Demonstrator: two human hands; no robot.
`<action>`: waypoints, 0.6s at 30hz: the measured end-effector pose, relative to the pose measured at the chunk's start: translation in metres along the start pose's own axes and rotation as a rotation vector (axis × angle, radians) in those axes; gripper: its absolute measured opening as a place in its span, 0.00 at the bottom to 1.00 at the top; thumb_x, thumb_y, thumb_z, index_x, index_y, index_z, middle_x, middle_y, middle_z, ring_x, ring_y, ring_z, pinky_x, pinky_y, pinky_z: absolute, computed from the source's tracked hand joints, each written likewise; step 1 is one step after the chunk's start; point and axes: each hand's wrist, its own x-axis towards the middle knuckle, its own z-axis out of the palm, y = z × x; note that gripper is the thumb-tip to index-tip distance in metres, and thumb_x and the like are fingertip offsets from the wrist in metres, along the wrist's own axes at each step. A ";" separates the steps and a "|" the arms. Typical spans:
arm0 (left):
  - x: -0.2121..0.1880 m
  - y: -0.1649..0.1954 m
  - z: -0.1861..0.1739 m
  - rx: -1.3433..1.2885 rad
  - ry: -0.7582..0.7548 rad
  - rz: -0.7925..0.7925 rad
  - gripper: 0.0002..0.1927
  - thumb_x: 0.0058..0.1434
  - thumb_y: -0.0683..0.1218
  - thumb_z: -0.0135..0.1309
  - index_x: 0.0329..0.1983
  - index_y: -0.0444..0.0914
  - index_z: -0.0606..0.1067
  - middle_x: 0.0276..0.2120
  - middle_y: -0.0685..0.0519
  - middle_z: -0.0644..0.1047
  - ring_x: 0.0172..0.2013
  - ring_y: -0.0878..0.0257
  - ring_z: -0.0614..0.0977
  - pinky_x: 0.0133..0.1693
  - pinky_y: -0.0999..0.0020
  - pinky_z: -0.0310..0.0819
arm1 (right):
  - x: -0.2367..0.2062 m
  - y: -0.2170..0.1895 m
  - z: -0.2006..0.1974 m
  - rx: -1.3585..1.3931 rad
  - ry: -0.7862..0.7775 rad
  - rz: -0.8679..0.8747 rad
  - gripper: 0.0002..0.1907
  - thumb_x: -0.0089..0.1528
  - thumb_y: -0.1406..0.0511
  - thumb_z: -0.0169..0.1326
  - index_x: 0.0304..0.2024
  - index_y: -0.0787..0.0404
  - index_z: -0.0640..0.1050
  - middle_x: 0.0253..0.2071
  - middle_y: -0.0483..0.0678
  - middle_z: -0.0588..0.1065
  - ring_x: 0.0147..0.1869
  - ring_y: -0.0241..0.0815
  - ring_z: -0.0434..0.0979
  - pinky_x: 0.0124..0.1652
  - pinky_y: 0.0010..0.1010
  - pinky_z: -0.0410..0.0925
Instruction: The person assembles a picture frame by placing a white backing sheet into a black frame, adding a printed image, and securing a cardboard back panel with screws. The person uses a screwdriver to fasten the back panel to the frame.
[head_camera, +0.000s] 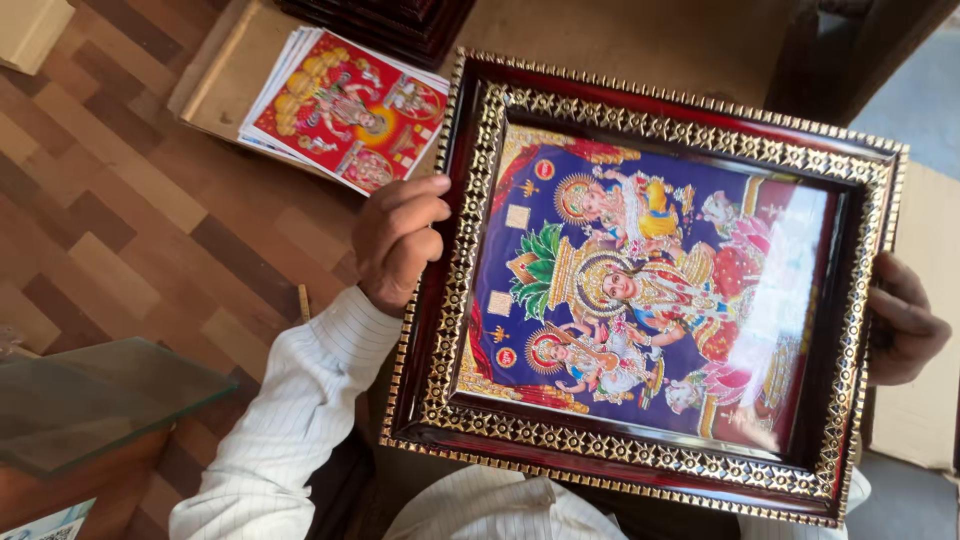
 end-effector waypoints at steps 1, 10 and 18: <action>0.000 0.001 0.002 0.000 0.023 -0.011 0.09 0.61 0.36 0.54 0.32 0.36 0.66 0.43 0.45 0.77 0.52 0.45 0.83 0.50 0.52 0.79 | -0.003 0.000 0.002 0.005 0.001 -0.003 0.18 0.63 0.75 0.65 0.46 0.74 0.69 0.55 0.69 0.73 0.56 0.52 0.78 0.52 0.35 0.74; -0.007 0.010 0.003 -0.004 0.024 -0.086 0.09 0.63 0.38 0.54 0.31 0.37 0.65 0.42 0.44 0.78 0.51 0.46 0.83 0.50 0.52 0.78 | -0.017 -0.008 0.000 -0.080 -0.038 0.063 0.17 0.63 0.76 0.65 0.45 0.74 0.69 0.53 0.67 0.74 0.53 0.51 0.77 0.49 0.34 0.74; -0.031 0.005 0.031 -0.370 0.111 -0.710 0.21 0.56 0.41 0.70 0.42 0.33 0.68 0.38 0.50 0.76 0.39 0.59 0.78 0.45 0.67 0.75 | -0.028 -0.052 0.029 -0.258 0.004 0.562 0.17 0.57 0.79 0.71 0.41 0.74 0.74 0.37 0.53 0.72 0.39 0.38 0.68 0.41 0.31 0.64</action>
